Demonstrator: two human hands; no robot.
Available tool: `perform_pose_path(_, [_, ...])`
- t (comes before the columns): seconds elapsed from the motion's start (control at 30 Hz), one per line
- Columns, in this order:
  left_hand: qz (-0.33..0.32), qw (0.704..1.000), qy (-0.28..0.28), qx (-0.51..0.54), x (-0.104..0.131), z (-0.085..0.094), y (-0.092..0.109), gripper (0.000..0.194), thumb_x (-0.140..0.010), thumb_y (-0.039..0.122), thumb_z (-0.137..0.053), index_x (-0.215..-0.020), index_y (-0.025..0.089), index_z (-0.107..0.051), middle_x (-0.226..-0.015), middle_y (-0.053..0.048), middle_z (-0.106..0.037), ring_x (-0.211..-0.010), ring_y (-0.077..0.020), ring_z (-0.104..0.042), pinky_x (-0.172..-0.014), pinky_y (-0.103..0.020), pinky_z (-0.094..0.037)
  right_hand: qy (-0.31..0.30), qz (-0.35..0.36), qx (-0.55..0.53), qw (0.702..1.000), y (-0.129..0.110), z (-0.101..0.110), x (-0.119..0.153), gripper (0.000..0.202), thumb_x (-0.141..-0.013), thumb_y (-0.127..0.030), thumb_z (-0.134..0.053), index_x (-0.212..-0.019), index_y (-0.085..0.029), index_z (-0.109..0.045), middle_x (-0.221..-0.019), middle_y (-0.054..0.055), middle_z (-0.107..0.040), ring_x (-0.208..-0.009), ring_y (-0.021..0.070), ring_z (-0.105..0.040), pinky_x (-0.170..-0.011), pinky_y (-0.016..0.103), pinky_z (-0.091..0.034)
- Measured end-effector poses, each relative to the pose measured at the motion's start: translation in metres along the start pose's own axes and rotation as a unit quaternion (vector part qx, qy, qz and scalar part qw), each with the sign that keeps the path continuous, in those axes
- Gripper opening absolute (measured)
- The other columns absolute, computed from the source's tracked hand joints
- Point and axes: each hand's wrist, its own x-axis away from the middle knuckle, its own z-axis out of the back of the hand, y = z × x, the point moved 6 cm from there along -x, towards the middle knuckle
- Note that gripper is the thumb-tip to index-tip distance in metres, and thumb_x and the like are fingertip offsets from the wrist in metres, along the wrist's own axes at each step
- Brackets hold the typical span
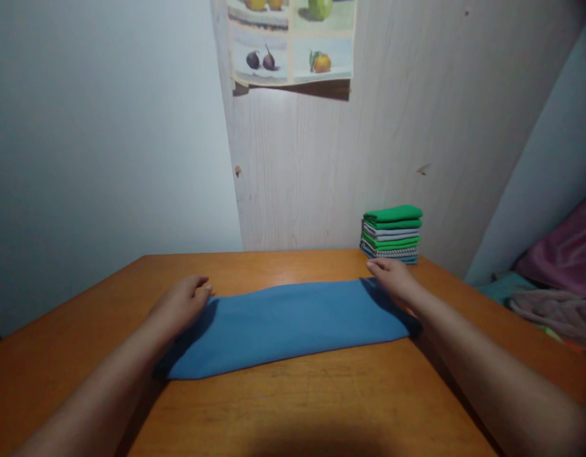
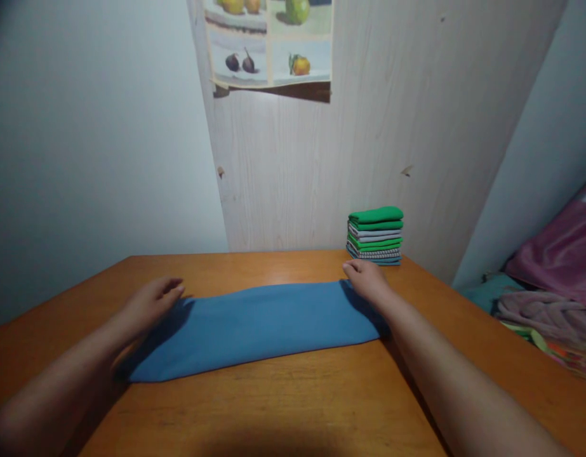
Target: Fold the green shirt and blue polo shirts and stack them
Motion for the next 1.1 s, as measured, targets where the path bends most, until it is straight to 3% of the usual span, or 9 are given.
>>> perform_pose_path(0.1, [-0.086,0.995,-0.058,0.006,0.004,-0.023,0.061,0.051,-0.091,0.05,-0.047,-0.12,0.015,-0.068,-0.127,-0.019,-0.067,-0.12,-0.0355,-0.06,-0.105,-0.045,-0.042,-0.072,0.146,0.105,0.981,-0.058,-0.044,0.021,0.038,-0.092,-0.047,-0.051,-0.106,-0.021,-0.075,-0.113,0.01,-0.074,-0.115,0.0318,-0.062,-0.1,0.041,-0.044])
perform_pose_path(0.17, [-0.151,0.983,-0.101,0.004,0.013,-0.048,0.101,0.055,-0.096,0.049,-0.04,-0.131,0.014,-0.063,-0.138,-0.018,-0.061,-0.129,-0.0337,-0.055,-0.111,-0.045,-0.036,-0.137,0.196,0.156,0.958,-0.083,-0.082,0.04,0.052,-0.098,-0.049,-0.039,-0.125,-0.017,-0.069,-0.132,0.013,-0.066,-0.125,0.0316,-0.057,-0.108,0.042,-0.04])
perform_pose_path(0.23, [-0.205,0.968,-0.143,-0.029,0.024,-0.077,0.127,0.056,-0.099,0.047,-0.034,-0.143,0.016,-0.053,-0.153,-0.015,-0.047,-0.142,-0.0312,-0.04,-0.118,-0.048,-0.026,-0.177,0.221,0.208,0.936,-0.096,-0.115,0.057,0.063,-0.099,-0.052,-0.032,-0.141,-0.012,-0.057,-0.148,0.015,-0.052,-0.136,0.0314,-0.047,-0.114,0.042,-0.033])
perform_pose_path(0.3, [-0.217,0.956,-0.182,-0.08,0.033,-0.104,0.135,0.059,-0.101,0.05,-0.029,-0.152,0.023,-0.041,-0.161,-0.01,-0.034,-0.15,-0.0301,-0.025,-0.12,-0.056,-0.016,-0.217,0.241,0.243,0.914,-0.098,-0.141,0.071,0.068,-0.1,-0.052,-0.03,-0.149,-0.007,-0.045,-0.156,0.018,-0.039,-0.146,0.03,-0.034,-0.119,0.041,-0.025])
perform_pose_path(0.4, [-0.203,0.946,-0.222,-0.122,0.041,-0.129,0.127,0.064,-0.101,0.057,-0.023,-0.155,0.024,-0.035,-0.163,-0.01,-0.028,-0.152,-0.0305,-0.018,-0.119,-0.061,-0.011,-0.257,0.223,0.285,0.896,-0.085,-0.163,0.08,0.073,-0.1,-0.057,-0.027,-0.155,-0.008,-0.035,-0.162,0.018,-0.027,-0.151,0.0304,-0.021,-0.121,0.047,-0.016])
perform_pose_path(0.6, [-0.167,0.945,-0.247,-0.133,0.044,-0.135,0.115,0.072,-0.098,0.064,-0.021,-0.157,0.023,-0.031,-0.164,-0.009,-0.024,-0.152,-0.0318,-0.019,-0.118,-0.064,-0.013,-0.27,0.185,0.307,0.894,-0.065,-0.159,0.078,0.081,-0.098,-0.067,-0.023,-0.158,-0.013,-0.028,-0.165,0.015,-0.018,-0.153,0.0306,-0.012,-0.121,0.05,-0.011])
perform_pose_path(0.77, [-0.163,0.95,-0.235,-0.126,0.041,-0.135,0.113,0.068,-0.098,0.062,-0.027,-0.156,0.026,-0.034,-0.163,-0.009,-0.026,-0.152,-0.0312,-0.021,-0.118,-0.062,-0.013,-0.25,0.147,0.318,0.903,-0.049,-0.135,0.071,0.085,-0.096,-0.071,-0.021,-0.159,-0.015,-0.023,-0.165,0.015,-0.02,-0.152,0.0292,-0.016,-0.121,0.048,-0.01])
perform_pose_path(0.97, [-0.162,0.955,-0.229,-0.098,0.038,-0.134,0.114,0.068,-0.096,0.061,-0.034,-0.154,0.025,-0.039,-0.162,-0.01,-0.03,-0.15,-0.0326,-0.025,-0.117,-0.062,-0.015,-0.221,0.105,0.355,0.902,-0.02,-0.098,0.06,0.088,-0.095,-0.073,-0.018,-0.157,-0.012,-0.029,-0.164,0.015,-0.022,-0.152,0.0292,-0.015,-0.122,0.048,-0.007])
perform_pose_path(1.1, [-0.158,0.952,-0.237,-0.113,0.039,-0.134,0.115,0.07,-0.097,0.061,-0.03,-0.155,0.024,-0.035,-0.163,-0.01,-0.027,-0.151,-0.0324,-0.022,-0.117,-0.063,-0.014,-0.216,0.107,0.363,0.9,-0.014,-0.09,0.058,0.088,-0.095,-0.074,-0.018,-0.157,-0.012,-0.03,-0.163,0.016,-0.025,-0.152,0.0288,-0.016,-0.122,0.048,-0.005])
